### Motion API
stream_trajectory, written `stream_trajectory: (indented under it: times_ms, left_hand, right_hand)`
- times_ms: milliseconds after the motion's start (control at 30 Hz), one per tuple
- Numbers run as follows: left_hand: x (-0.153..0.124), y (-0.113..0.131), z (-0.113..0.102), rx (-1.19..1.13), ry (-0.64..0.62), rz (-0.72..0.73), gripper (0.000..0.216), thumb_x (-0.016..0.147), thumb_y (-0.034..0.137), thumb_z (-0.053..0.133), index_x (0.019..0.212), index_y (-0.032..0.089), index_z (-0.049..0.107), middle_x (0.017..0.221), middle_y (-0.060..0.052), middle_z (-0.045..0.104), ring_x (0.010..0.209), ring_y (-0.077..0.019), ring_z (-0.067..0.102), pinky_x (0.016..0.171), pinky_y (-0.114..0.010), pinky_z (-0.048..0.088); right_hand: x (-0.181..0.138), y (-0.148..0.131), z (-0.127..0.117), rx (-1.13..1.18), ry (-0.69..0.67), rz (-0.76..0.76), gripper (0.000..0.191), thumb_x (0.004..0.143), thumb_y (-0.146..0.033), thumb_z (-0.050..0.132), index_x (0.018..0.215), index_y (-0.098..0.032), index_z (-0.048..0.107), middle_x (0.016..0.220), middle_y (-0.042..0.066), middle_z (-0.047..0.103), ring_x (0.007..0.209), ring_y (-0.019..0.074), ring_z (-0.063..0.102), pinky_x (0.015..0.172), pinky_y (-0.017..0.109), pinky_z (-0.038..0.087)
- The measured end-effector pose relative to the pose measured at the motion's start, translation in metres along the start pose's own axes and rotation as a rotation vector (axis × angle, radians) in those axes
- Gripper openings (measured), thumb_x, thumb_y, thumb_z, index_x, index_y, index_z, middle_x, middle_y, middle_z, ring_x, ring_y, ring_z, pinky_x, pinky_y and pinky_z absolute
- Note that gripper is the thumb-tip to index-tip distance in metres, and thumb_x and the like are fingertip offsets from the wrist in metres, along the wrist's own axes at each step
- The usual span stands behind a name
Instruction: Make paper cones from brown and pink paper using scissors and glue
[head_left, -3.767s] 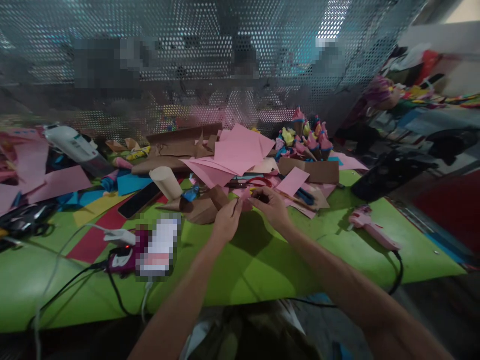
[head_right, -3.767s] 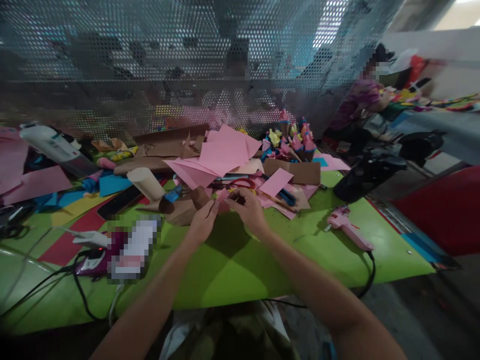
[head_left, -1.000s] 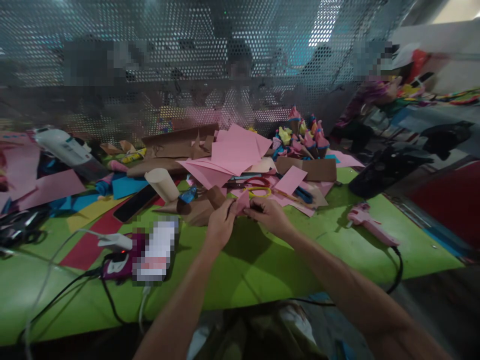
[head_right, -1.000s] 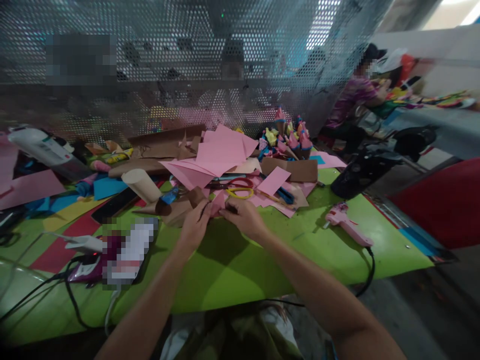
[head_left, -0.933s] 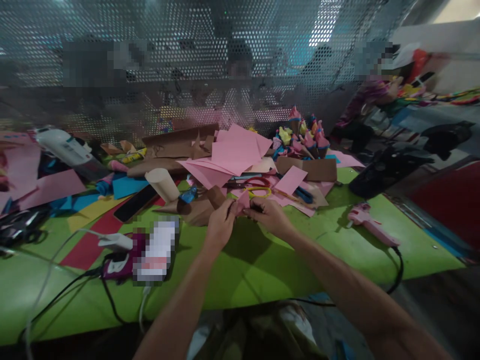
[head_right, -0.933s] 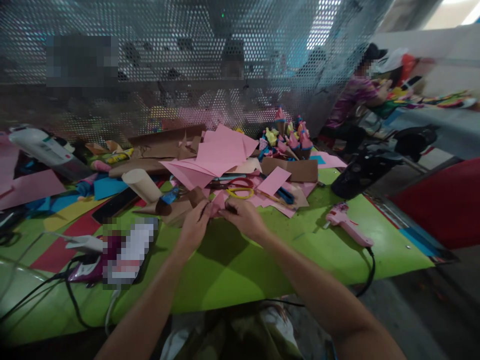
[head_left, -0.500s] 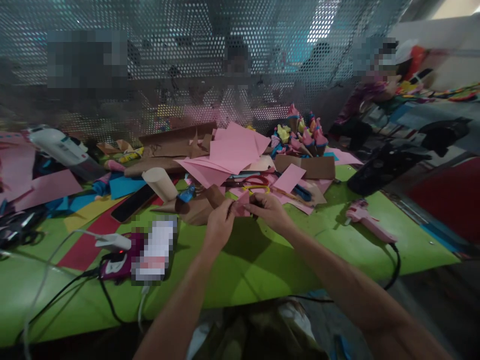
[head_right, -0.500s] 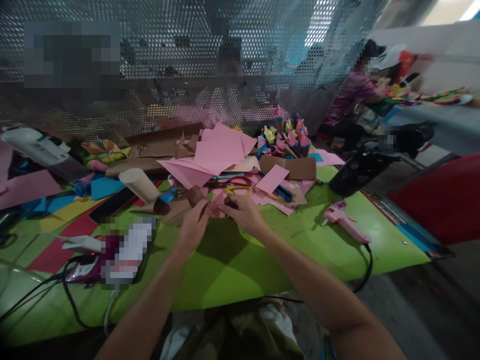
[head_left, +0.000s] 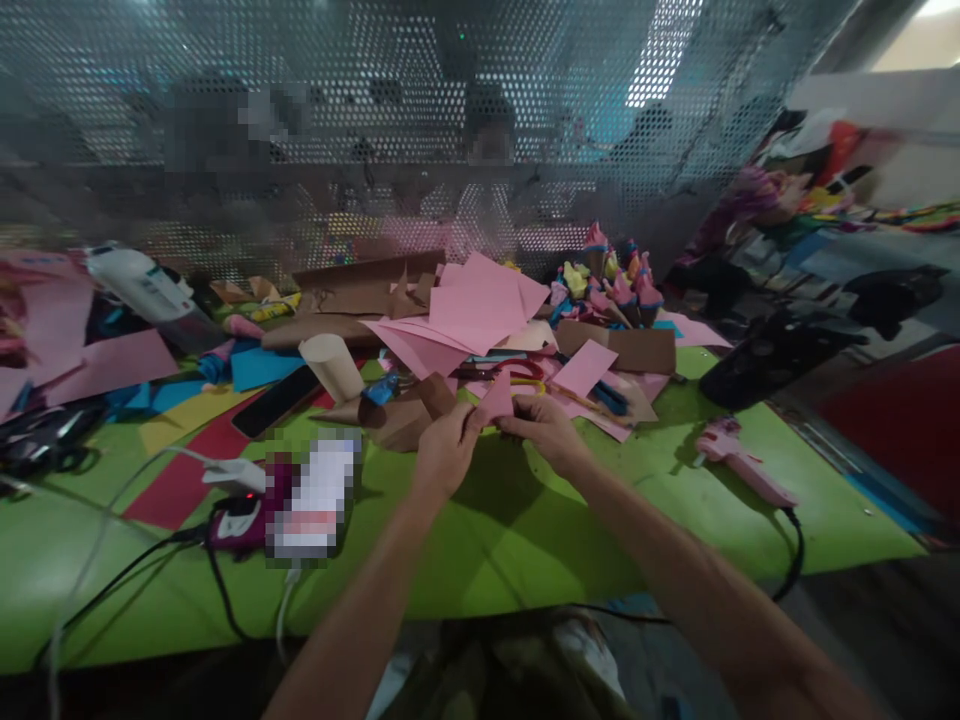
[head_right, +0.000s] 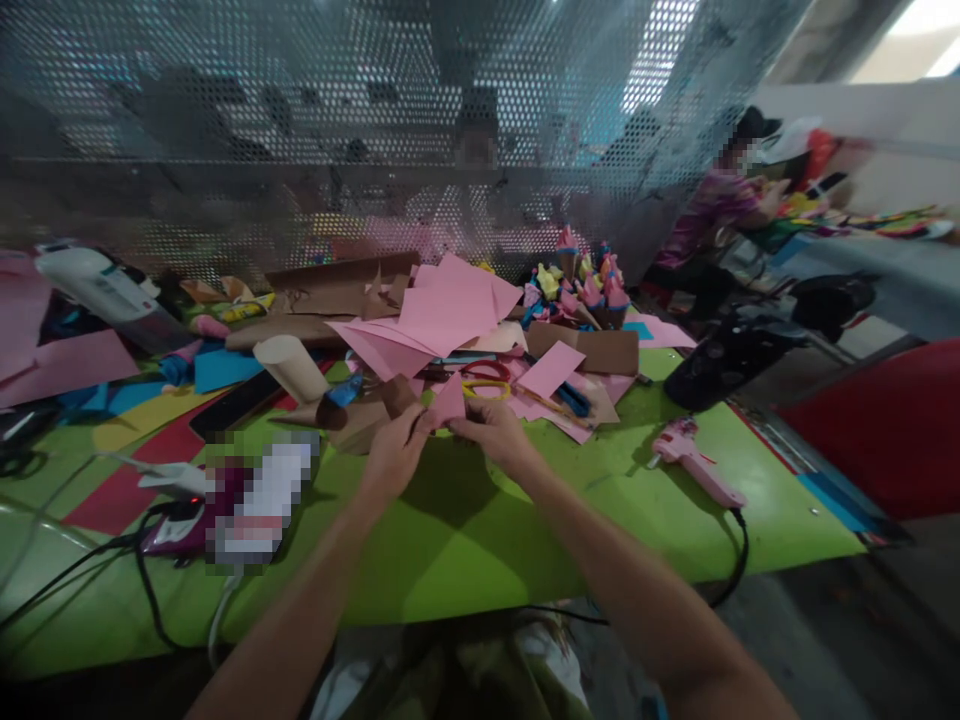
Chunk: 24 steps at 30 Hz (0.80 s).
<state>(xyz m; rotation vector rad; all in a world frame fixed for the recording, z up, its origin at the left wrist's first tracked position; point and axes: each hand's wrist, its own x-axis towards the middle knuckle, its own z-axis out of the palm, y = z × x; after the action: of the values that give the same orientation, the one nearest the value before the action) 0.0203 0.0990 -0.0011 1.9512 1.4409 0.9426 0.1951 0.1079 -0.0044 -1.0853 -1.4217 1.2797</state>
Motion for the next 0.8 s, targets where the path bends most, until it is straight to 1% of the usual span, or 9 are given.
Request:
stream_trajectory:
  times_ms: [67,167,300,433,600,700,800]
  left_hand:
    - [0.001,-0.002,0.000,0.002,-0.026,0.011,0.029,0.099,0.041,0.042,0.079,0.024,0.054,0.070,-0.001,0.058,0.066,-0.0180,0.053,0.064,-0.028,0.035]
    - [0.003,-0.006,0.001,0.003,-0.018,0.016,0.026,0.098,0.036,0.041,0.078,0.023,0.053,0.071,-0.001,0.059,0.066,-0.0182,0.054,0.064,-0.028,0.036]
    - [0.003,-0.005,0.003,-0.019,-0.027,0.024,0.025,0.096,0.035,0.045,0.075,0.024,0.051,0.068,0.000,0.056,0.064,-0.0183,0.053,0.064,-0.028,0.035]
    - [0.003,0.000,0.004,-0.075,-0.034,0.026,0.028,0.096,0.038,0.044,0.072,0.023,0.049,0.066,0.001,0.053,0.063,-0.0174,0.049,0.065,-0.028,0.034]
    - [0.003,0.002,0.005,-0.181,-0.007,-0.002,0.031,0.096,0.042,0.042,0.071,0.023,0.047,0.069,0.000,0.053,0.067,-0.0171,0.048,0.066,-0.029,0.033]
    - [0.003,0.000,0.003,-0.201,-0.042,-0.028,0.034,0.094,0.044,0.044,0.067,0.023,0.044,0.064,0.002,0.049,0.064,-0.0162,0.046,0.063,-0.029,0.031]
    - [0.004,-0.002,0.000,-0.250,-0.068,-0.048,0.034,0.093,0.042,0.045,0.065,0.023,0.045,0.061,0.002,0.049,0.061,-0.0155,0.046,0.062,-0.029,0.031]
  right_hand:
    - [0.000,-0.002,0.000,0.023,0.028,0.000,0.040,0.067,-0.056,0.080,0.070,-0.019,0.066,0.059,-0.002,0.059,0.054,0.0128,0.052,0.052,0.025,0.040]
    - [0.000,-0.002,0.003,0.055,0.061,0.022,0.044,0.062,-0.059,0.082,0.071,-0.019,0.067,0.060,-0.001,0.061,0.053,0.0127,0.052,0.050,0.024,0.040]
    - [-0.001,0.000,0.009,0.076,0.060,0.055,0.048,0.058,-0.060,0.085,0.075,-0.018,0.071,0.061,0.000,0.065,0.052,0.0121,0.052,0.048,0.024,0.039]
    - [0.001,-0.001,0.008,0.087,0.093,0.104,0.048,0.053,-0.058,0.087,0.066,-0.017,0.067,0.052,-0.001,0.061,0.046,0.0110,0.049,0.045,0.024,0.037]
    - [0.001,-0.003,0.004,0.060,0.101,0.097,0.046,0.058,-0.060,0.084,0.063,-0.018,0.064,0.053,0.000,0.063,0.047,0.0111,0.053,0.046,0.023,0.039]
    - [0.002,-0.002,0.000,0.047,0.117,0.091,0.046,0.060,-0.059,0.083,0.060,-0.019,0.060,0.052,-0.001,0.061,0.047,0.0112,0.053,0.046,0.023,0.039]
    - [0.003,-0.001,-0.006,0.060,0.179,0.074,0.043,0.062,-0.057,0.081,0.065,-0.019,0.064,0.052,-0.001,0.061,0.046,0.0110,0.052,0.045,0.023,0.038]
